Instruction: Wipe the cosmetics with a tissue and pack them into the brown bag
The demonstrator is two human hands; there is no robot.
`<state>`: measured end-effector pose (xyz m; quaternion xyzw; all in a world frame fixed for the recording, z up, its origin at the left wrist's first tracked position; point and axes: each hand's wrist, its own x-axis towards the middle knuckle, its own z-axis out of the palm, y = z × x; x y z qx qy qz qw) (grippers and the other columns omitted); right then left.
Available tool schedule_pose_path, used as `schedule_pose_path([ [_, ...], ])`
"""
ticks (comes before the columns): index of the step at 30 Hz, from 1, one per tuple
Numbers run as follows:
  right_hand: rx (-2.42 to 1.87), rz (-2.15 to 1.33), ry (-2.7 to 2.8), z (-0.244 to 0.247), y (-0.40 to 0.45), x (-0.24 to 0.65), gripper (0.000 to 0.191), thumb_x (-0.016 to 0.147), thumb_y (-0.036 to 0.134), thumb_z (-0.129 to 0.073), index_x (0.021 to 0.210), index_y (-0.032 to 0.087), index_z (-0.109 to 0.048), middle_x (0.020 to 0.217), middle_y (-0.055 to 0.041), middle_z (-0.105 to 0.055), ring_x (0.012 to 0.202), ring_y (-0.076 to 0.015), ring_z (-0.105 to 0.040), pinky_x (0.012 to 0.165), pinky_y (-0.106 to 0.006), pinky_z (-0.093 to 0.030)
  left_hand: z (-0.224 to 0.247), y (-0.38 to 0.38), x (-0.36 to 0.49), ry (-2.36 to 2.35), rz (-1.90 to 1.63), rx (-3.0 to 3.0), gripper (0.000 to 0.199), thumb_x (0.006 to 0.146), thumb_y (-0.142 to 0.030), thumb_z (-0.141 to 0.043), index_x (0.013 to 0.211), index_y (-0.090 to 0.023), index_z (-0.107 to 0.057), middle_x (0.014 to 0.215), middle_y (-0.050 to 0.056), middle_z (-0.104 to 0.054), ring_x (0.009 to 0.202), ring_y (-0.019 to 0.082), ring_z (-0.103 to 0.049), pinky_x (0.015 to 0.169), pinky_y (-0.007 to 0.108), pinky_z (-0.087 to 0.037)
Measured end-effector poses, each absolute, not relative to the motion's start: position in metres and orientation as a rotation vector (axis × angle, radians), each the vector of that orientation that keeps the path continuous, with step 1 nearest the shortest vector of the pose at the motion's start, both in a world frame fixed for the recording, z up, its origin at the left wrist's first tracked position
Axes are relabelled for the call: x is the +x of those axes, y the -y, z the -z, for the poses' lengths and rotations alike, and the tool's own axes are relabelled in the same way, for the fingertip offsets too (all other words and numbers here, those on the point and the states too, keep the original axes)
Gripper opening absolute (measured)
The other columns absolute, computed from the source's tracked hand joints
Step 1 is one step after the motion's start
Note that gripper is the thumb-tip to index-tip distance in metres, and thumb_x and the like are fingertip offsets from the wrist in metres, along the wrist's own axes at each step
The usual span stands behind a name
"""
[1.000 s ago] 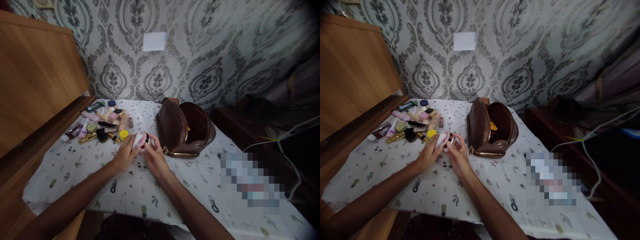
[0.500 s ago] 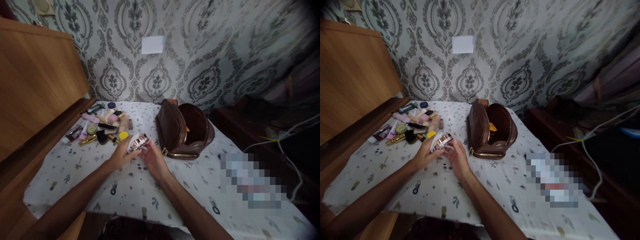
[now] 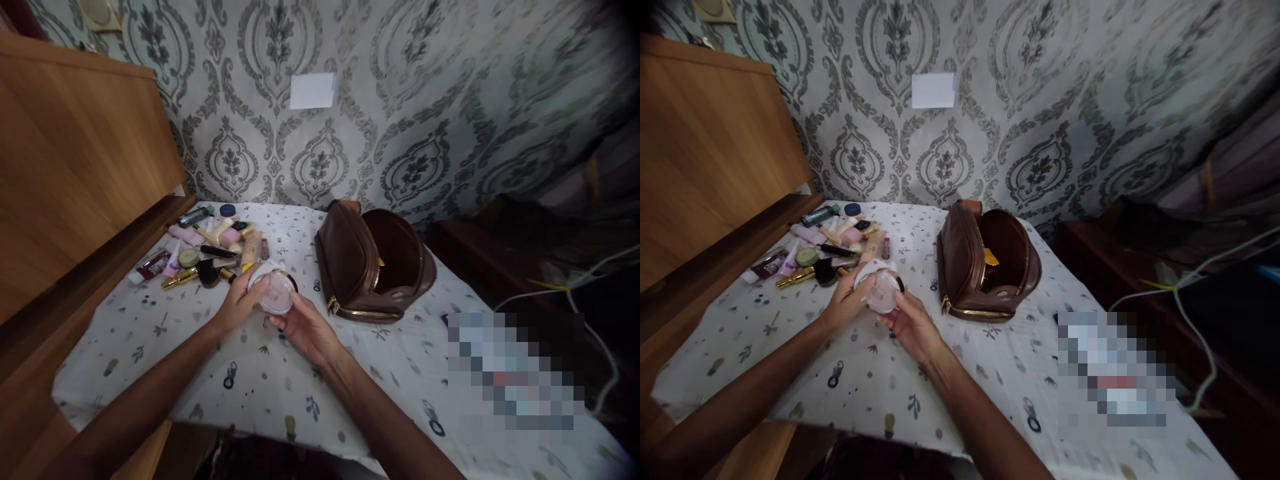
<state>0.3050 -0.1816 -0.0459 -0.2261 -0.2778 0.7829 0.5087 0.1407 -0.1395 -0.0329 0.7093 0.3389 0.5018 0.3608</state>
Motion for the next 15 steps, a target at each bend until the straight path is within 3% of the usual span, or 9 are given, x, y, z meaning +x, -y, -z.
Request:
schedule_pose_path([
  [6, -0.504, -1.849, 0.659, 0.0463, 0.1841, 0.2998, 0.042, 0.069, 0.032, -0.085, 0.107, 0.026, -0.068, 0.100, 0.0030, -0.071, 0.084, -0.0123, -0.067, 0.074, -0.026, -0.059, 0.0341, 0.1446, 0.1438, -0.877, -1.322, 2.270, 0.041, 0.101, -0.035, -0.041, 0.136, -0.020, -0.054, 0.131, 0.011, -0.061, 0.122, 0.024, -0.054, 0.107, 0.040, -0.040],
  [10, -0.465, -1.826, 0.577, 0.0458, 0.1827, 0.2990, 0.038, 0.071, 0.029, -0.084, 0.105, 0.029, -0.068, 0.101, 0.0058, -0.071, 0.084, -0.0107, -0.067, 0.076, -0.026, -0.058, 0.0372, 0.1486, 0.1475, -0.806, -1.281, 2.526, 0.047, 0.102, -0.028, -0.037, 0.149, -0.025, -0.039, 0.142, 0.011, -0.052, 0.134, 0.024, -0.045, 0.113, 0.044, -0.036],
  [15, -0.458, -1.768, 0.461, 0.0455, 0.1774, 0.3046, 0.037, 0.071, 0.032, -0.083, 0.105, 0.030, -0.068, 0.112, 0.0050, -0.071, 0.094, -0.0118, -0.066, 0.084, -0.027, -0.056, 0.0414, 0.1498, 0.1496, -0.813, -1.251, 2.610, 0.048, 0.101, -0.022, -0.037, 0.149, -0.026, -0.039, 0.144, 0.011, -0.051, 0.137, 0.024, -0.043, 0.114, 0.046, -0.035],
])
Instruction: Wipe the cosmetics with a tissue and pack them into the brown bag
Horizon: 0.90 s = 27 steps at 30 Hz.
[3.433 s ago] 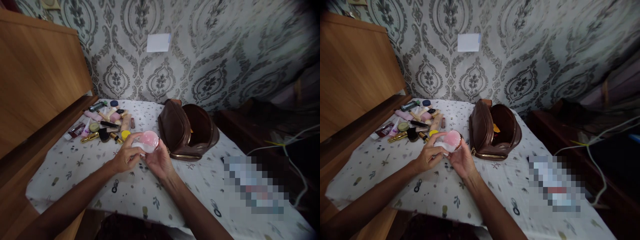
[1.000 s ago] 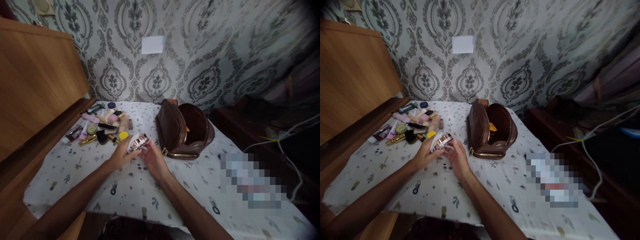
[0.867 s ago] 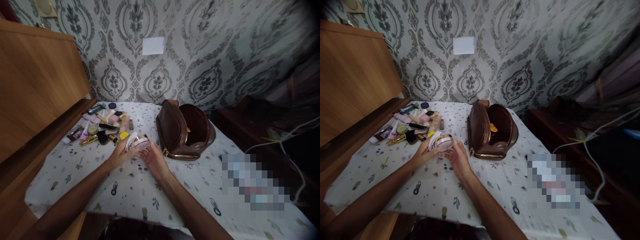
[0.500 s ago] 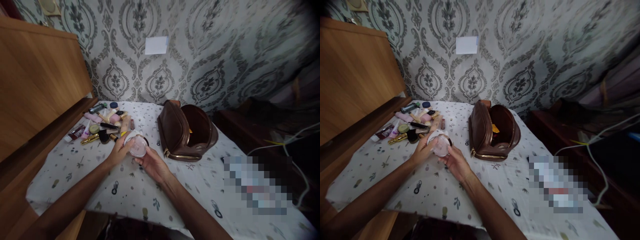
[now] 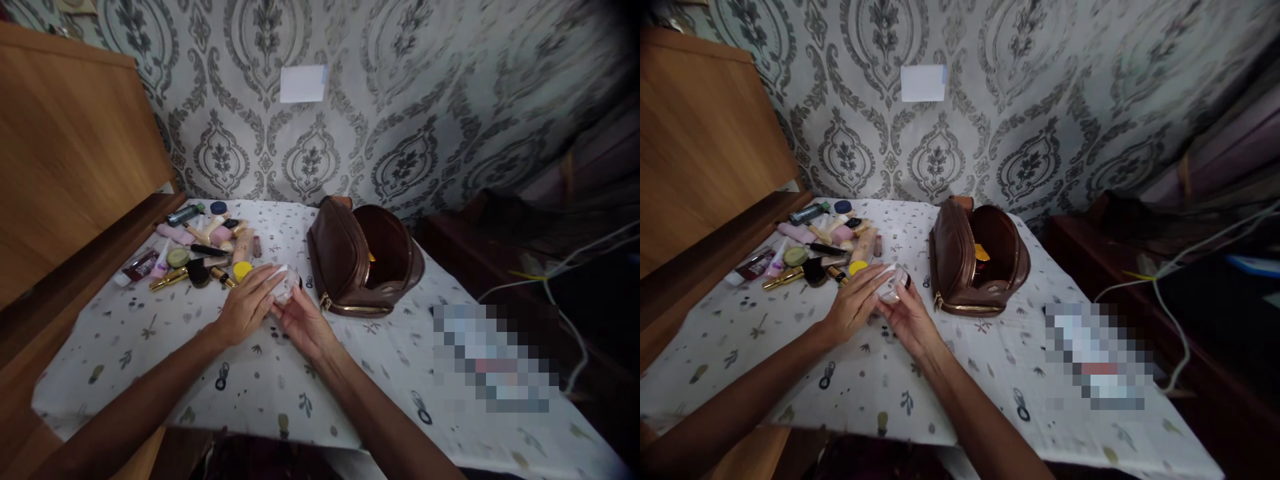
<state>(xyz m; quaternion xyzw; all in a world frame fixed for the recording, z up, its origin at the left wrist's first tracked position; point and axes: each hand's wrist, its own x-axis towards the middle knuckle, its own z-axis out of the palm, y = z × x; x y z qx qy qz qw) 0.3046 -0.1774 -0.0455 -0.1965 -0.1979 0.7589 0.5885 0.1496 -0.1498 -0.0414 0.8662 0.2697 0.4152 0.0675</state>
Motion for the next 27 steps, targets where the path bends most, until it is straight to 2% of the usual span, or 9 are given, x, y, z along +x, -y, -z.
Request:
schedule_pose_path([
  [6, -0.461, -1.743, 0.488, 0.045, 0.178, 0.306, 0.042, 0.068, 0.038, -0.085, 0.104, 0.030, -0.064, 0.107, 0.0044, -0.072, 0.090, -0.0157, -0.068, 0.087, -0.034, -0.055, 0.046, 0.148, 0.149, -1.075, -1.216, 2.347, 0.048, 0.098, -0.040, -0.045, 0.140, -0.016, -0.046, 0.132, 0.016, -0.054, 0.126, 0.027, -0.050, 0.107, 0.044, -0.041],
  [11, -0.528, -1.632, 0.543, 0.044, 0.180, 0.302, 0.049, 0.063, 0.028, -0.087, 0.102, 0.029, -0.058, 0.103, 0.0045, -0.069, 0.089, -0.0139, -0.065, 0.085, -0.030, -0.055, 0.042, 0.147, 0.154, -1.047, -1.213, 2.139, 0.043, 0.095, -0.048, -0.048, 0.120, -0.014, -0.056, 0.109, 0.011, -0.062, 0.102, 0.025, -0.058, 0.093, 0.038, -0.047],
  [14, -0.604, -1.511, 0.605, 0.042, 0.180, 0.301, 0.058, 0.060, 0.025, -0.087, 0.106, 0.030, -0.052, 0.104, 0.0037, -0.067, 0.094, -0.0139, -0.063, 0.090, -0.029, -0.052, 0.041, 0.149, 0.157, -1.047, -1.189, 2.044, 0.041, 0.095, -0.049, -0.048, 0.112, -0.014, -0.059, 0.103, 0.009, -0.063, 0.097, 0.024, -0.058, 0.088, 0.036, -0.046],
  [17, -0.726, -1.343, 0.724, 0.041, 0.178, 0.301, 0.066, 0.057, 0.026, -0.088, 0.108, 0.030, -0.047, 0.107, 0.0013, -0.064, 0.094, -0.0161, -0.062, 0.089, -0.030, -0.052, 0.042, 0.151, 0.159, -1.017, -1.192, 1.978, 0.040, 0.097, -0.049, -0.045, 0.113, -0.016, -0.061, 0.103, 0.009, -0.064, 0.099, 0.023, -0.059, 0.091, 0.036, -0.046],
  [22, -0.856, -1.110, 0.897, 0.043, 0.175, 0.303, 0.070, 0.052, 0.025, -0.089, 0.107, 0.028, -0.046, 0.117, -0.0034, -0.054, 0.101, -0.0189, -0.057, 0.079, -0.029, -0.053, 0.049, 0.157, 0.164, -0.998, -1.272, 1.972, 0.044, 0.102, -0.044, -0.032, 0.124, -0.018, -0.061, 0.119, 0.011, -0.062, 0.115, 0.023, -0.056, 0.105, 0.041, -0.043],
  [27, -0.992, -1.058, 1.004, 0.047, 0.177, 0.304, 0.065, 0.058, 0.023, -0.084, 0.111, 0.027, -0.046, 0.116, -0.0041, -0.054, 0.097, -0.0185, -0.059, 0.077, -0.030, -0.052, 0.051, 0.161, 0.164, -0.957, -1.288, 2.173, 0.042, 0.102, -0.033, -0.035, 0.139, -0.023, -0.053, 0.137, 0.011, -0.053, 0.131, 0.023, -0.047, 0.114, 0.043, -0.036],
])
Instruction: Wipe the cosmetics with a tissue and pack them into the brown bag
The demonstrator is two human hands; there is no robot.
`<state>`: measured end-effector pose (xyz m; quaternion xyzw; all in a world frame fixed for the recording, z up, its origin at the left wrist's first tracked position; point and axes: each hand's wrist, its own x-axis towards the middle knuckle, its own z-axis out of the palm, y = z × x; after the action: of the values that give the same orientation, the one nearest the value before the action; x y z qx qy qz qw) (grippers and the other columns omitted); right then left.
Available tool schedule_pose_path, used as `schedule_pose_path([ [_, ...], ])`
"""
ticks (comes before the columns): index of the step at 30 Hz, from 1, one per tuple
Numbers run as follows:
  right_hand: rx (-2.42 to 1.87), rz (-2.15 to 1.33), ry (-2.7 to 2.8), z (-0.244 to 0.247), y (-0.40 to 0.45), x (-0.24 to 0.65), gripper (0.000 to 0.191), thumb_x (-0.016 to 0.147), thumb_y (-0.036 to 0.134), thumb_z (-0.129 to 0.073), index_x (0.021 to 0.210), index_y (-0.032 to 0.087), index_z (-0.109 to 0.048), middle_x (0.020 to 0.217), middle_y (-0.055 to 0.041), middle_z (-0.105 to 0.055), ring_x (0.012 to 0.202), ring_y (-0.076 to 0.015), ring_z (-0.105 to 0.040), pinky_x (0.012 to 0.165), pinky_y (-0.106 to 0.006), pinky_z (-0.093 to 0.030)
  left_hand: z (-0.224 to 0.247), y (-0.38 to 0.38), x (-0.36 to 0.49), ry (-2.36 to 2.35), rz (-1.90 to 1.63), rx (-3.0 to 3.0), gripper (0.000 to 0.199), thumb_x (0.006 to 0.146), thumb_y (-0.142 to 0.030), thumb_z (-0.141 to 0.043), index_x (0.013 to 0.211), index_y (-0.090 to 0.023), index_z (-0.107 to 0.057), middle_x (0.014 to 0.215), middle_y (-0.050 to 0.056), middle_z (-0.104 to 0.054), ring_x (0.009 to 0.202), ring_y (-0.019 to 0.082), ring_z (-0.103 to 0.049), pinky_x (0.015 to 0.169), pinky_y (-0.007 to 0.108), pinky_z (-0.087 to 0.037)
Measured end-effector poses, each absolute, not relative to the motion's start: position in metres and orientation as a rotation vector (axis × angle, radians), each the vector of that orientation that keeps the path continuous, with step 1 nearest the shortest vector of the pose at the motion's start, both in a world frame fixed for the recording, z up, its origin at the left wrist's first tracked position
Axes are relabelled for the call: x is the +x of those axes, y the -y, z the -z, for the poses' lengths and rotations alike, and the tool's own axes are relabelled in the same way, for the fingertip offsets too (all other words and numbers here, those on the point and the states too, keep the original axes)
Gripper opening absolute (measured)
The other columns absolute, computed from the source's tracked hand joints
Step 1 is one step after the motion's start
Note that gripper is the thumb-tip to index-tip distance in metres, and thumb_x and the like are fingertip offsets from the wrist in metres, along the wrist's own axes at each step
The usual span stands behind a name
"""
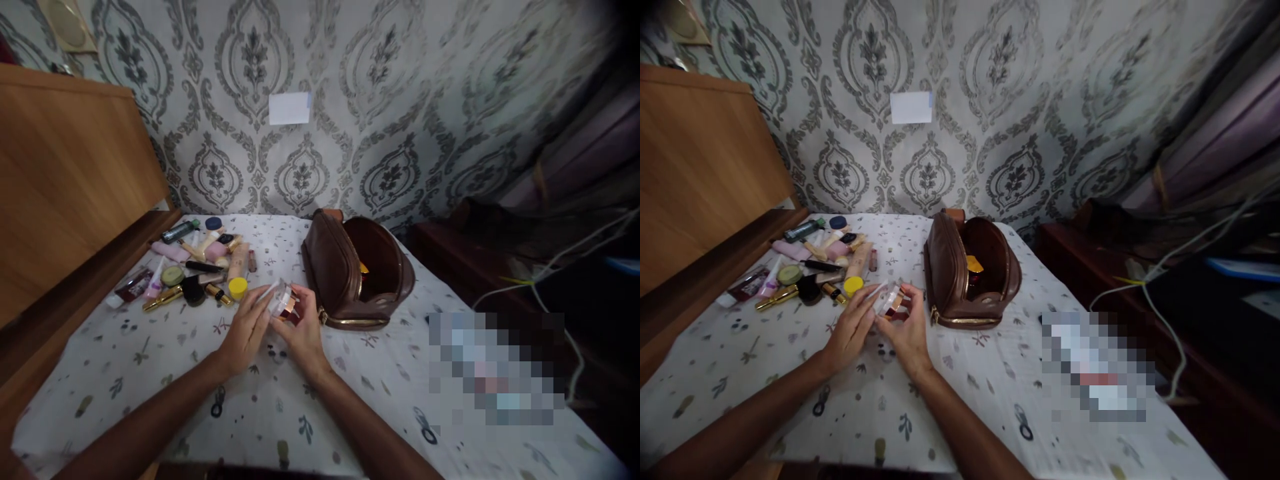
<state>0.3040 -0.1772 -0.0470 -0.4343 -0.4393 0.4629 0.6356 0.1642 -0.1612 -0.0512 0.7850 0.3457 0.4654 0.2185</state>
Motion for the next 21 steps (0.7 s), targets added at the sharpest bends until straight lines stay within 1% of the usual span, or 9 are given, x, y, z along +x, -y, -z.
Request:
schedule_pose_path([
  [4, -1.020, -1.113, 1.211, 0.052, 0.183, 0.300, 0.063, 0.062, 0.023, -0.082, 0.115, 0.026, -0.048, 0.109, -0.0021, -0.058, 0.086, -0.0167, -0.059, 0.076, -0.031, -0.052, 0.047, 0.154, 0.158, -0.964, -1.324, 2.186, 0.043, 0.103, -0.036, -0.035, 0.139, -0.023, -0.053, 0.140, 0.011, -0.053, 0.132, 0.022, -0.046, 0.115, 0.043, -0.034],
  [6, -0.976, -1.127, 1.285, 0.054, 0.185, 0.298, 0.065, 0.061, 0.023, -0.083, 0.116, 0.026, -0.049, 0.110, -0.0026, -0.059, 0.092, -0.0188, -0.060, 0.080, -0.033, -0.052, 0.044, 0.149, 0.155, -0.995, -1.315, 2.087, 0.045, 0.102, -0.043, -0.035, 0.132, -0.020, -0.059, 0.134, 0.011, -0.057, 0.127, 0.023, -0.050, 0.112, 0.043, -0.036],
  [9, -0.921, -1.037, 1.306, 0.057, 0.186, 0.298, 0.065, 0.062, 0.023, -0.083, 0.118, 0.026, -0.050, 0.117, -0.0048, -0.058, 0.105, -0.0219, -0.058, 0.089, -0.035, -0.051, 0.040, 0.146, 0.155, -1.038, -1.202, 1.875, 0.056, 0.098, -0.057, -0.035, 0.109, -0.015, -0.070, 0.105, 0.010, -0.069, 0.103, 0.024, -0.062, 0.096, 0.040, -0.049],
  [11, -0.957, -0.873, 1.326, 0.057, 0.185, 0.300, 0.063, 0.065, 0.023, -0.081, 0.120, 0.026, -0.050, 0.119, -0.0063, -0.057, 0.107, -0.0226, -0.058, 0.090, -0.037, -0.050, 0.039, 0.147, 0.157, -1.042, -1.113, 1.773, 0.064, 0.094, -0.067, -0.034, 0.095, -0.016, -0.072, 0.086, 0.008, -0.070, 0.086, 0.024, -0.064, 0.082, 0.038, -0.054],
  [12, -0.988, -0.763, 1.351, 0.057, 0.185, 0.301, 0.061, 0.067, 0.023, -0.080, 0.121, 0.026, -0.051, 0.120, -0.0071, -0.056, 0.109, -0.0236, -0.057, 0.091, -0.038, -0.050, 0.039, 0.149, 0.158, -1.032, -1.086, 1.739, 0.065, 0.092, -0.070, -0.034, 0.091, -0.017, -0.072, 0.083, 0.008, -0.071, 0.083, 0.024, -0.064, 0.079, 0.038, -0.055],
  [13, -1.019, -0.646, 1.385, 0.057, 0.184, 0.303, 0.060, 0.068, 0.022, -0.078, 0.121, 0.026, -0.052, 0.122, -0.0081, -0.054, 0.113, -0.0250, -0.055, 0.094, -0.040, -0.049, 0.039, 0.151, 0.160, -1.013, -1.068, 1.718, 0.064, 0.090, -0.072, -0.036, 0.091, -0.018, -0.072, 0.083, 0.008, -0.071, 0.084, 0.025, -0.065, 0.080, 0.038, -0.055],
  [15, -1.070, -0.447, 1.467, 0.056, 0.184, 0.306, 0.057, 0.070, 0.019, -0.075, 0.122, 0.027, -0.053, 0.126, -0.0094, -0.051, 0.120, -0.0272, -0.051, 0.099, -0.044, -0.046, 0.041, 0.156, 0.162, -0.972, -1.035, 1.681, 0.060, 0.088, -0.072, -0.043, 0.095, -0.020, -0.072, 0.090, 0.008, -0.073, 0.094, 0.026, -0.065, 0.088, 0.039, -0.054],
  [18, -1.152, -0.292, 1.597, 0.054, 0.187, 0.308, 0.062, 0.072, 0.013, -0.071, 0.129, 0.028, -0.052, 0.130, -0.0102, -0.048, 0.123, -0.0276, -0.049, 0.103, -0.046, -0.044, 0.048, 0.160, 0.161, -1.006, -0.970, 1.588, 0.058, 0.085, -0.070, -0.049, 0.102, -0.020, -0.072, 0.101, 0.009, -0.074, 0.108, 0.027, -0.063, 0.098, 0.040, -0.049],
  [21, -1.237, -0.183, 1.686, 0.050, 0.189, 0.310, 0.064, 0.073, 0.010, -0.070, 0.132, 0.028, -0.051, 0.130, -0.0113, -0.048, 0.120, -0.0277, -0.047, 0.100, -0.045, -0.046, 0.053, 0.160, 0.160, -1.176, -0.966, 1.483, 0.061, 0.078, -0.075, -0.054, 0.093, -0.018, -0.073, 0.100, 0.009, -0.074, 0.106, 0.028, -0.064, 0.093, 0.038, -0.052],
])
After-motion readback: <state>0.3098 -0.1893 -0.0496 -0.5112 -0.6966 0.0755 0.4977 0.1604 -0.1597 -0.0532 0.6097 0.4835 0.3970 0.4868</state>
